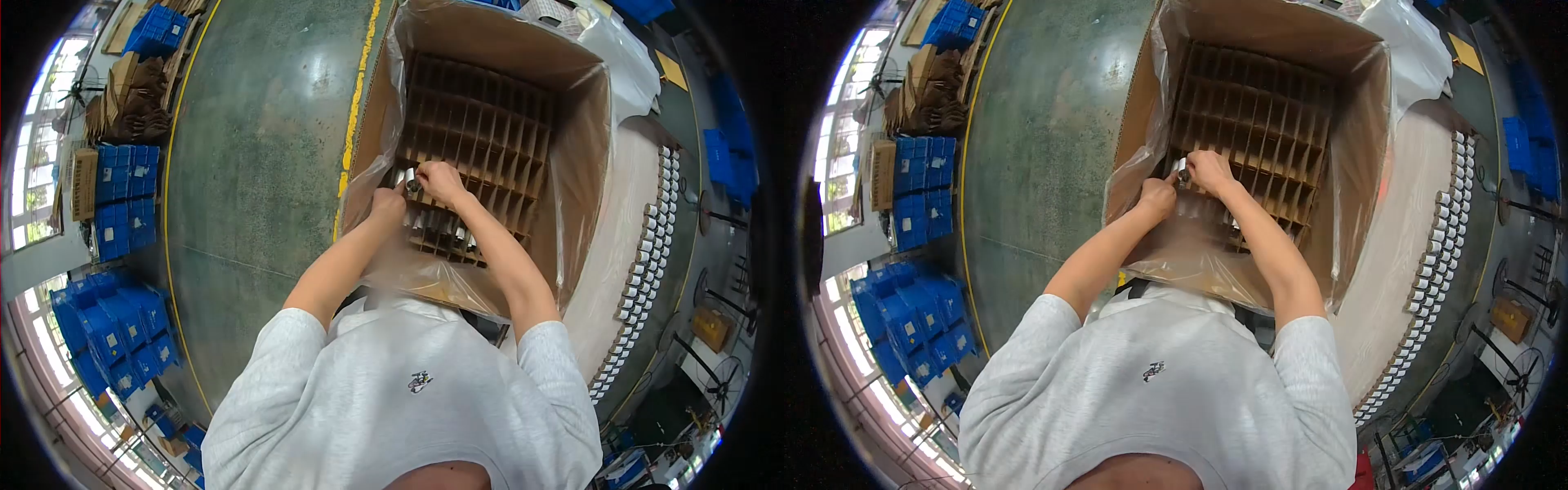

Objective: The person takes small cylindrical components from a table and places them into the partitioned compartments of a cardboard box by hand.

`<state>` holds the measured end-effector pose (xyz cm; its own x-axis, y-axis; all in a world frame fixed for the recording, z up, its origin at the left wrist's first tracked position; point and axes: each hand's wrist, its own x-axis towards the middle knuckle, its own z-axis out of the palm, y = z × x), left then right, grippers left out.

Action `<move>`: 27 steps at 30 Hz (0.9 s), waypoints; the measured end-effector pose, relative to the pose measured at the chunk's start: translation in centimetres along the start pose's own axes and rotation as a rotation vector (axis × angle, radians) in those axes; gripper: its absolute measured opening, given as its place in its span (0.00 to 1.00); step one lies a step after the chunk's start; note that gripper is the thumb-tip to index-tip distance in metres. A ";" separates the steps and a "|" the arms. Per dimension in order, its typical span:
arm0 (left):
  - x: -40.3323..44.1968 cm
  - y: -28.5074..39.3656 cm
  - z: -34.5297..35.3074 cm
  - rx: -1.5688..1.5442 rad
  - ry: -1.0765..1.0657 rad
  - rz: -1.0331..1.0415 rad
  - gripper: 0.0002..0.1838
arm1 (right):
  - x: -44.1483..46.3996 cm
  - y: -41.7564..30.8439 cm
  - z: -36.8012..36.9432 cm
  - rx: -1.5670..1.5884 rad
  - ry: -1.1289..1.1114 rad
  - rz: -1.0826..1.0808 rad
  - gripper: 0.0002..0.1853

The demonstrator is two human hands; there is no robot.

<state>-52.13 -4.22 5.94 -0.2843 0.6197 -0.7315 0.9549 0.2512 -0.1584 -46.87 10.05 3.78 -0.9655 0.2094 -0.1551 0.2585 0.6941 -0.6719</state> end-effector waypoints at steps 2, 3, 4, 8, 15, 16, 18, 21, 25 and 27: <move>0.1 0.0 -0.1 -0.012 0.007 0.000 0.20 | 0.4 0.2 1.4 -0.089 0.003 -0.011 0.07; 0.1 -0.1 0.0 -0.006 0.009 0.000 0.19 | 0.5 0.1 2.2 -0.134 0.003 -0.013 0.06; 0.1 -0.1 0.1 0.000 0.015 0.001 0.18 | 0.6 0.2 2.8 -0.181 0.006 -0.015 0.05; 1.3 0.8 1.4 -0.070 0.048 -0.099 0.17 | 0.6 0.4 6.2 -0.404 -0.037 0.070 0.09; 1.3 0.8 -0.3 -0.228 0.020 -0.085 0.19 | 1.3 -0.6 7.1 -0.390 -0.218 0.261 0.11; 0.9 0.4 -0.4 -0.143 -0.020 -0.035 0.17 | 0.5 -0.9 6.4 -0.361 -0.182 0.223 0.12; 0.6 0.5 -2.1 -0.004 -0.047 -0.023 0.17 | -0.7 -1.3 3.6 -0.258 -0.103 0.184 0.13; 0.1 1.2 -6.4 0.045 -0.067 0.123 0.11 | -4.6 -2.2 -5.2 -0.273 0.018 0.101 0.06; -0.8 3.4 -10.7 -0.098 0.441 0.258 0.09 | -17.3 0.1 -17.9 -0.349 0.846 0.024 0.05; -1.4 5.7 -14.1 -0.218 0.824 0.439 0.07 | -25.5 3.5 -21.4 -0.402 0.878 0.375 0.07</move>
<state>-47.48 6.81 15.43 0.0452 0.9989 0.0130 0.9773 -0.0469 0.2064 -20.66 21.88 20.94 -0.4981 0.7761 0.3868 0.6849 0.6257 -0.3734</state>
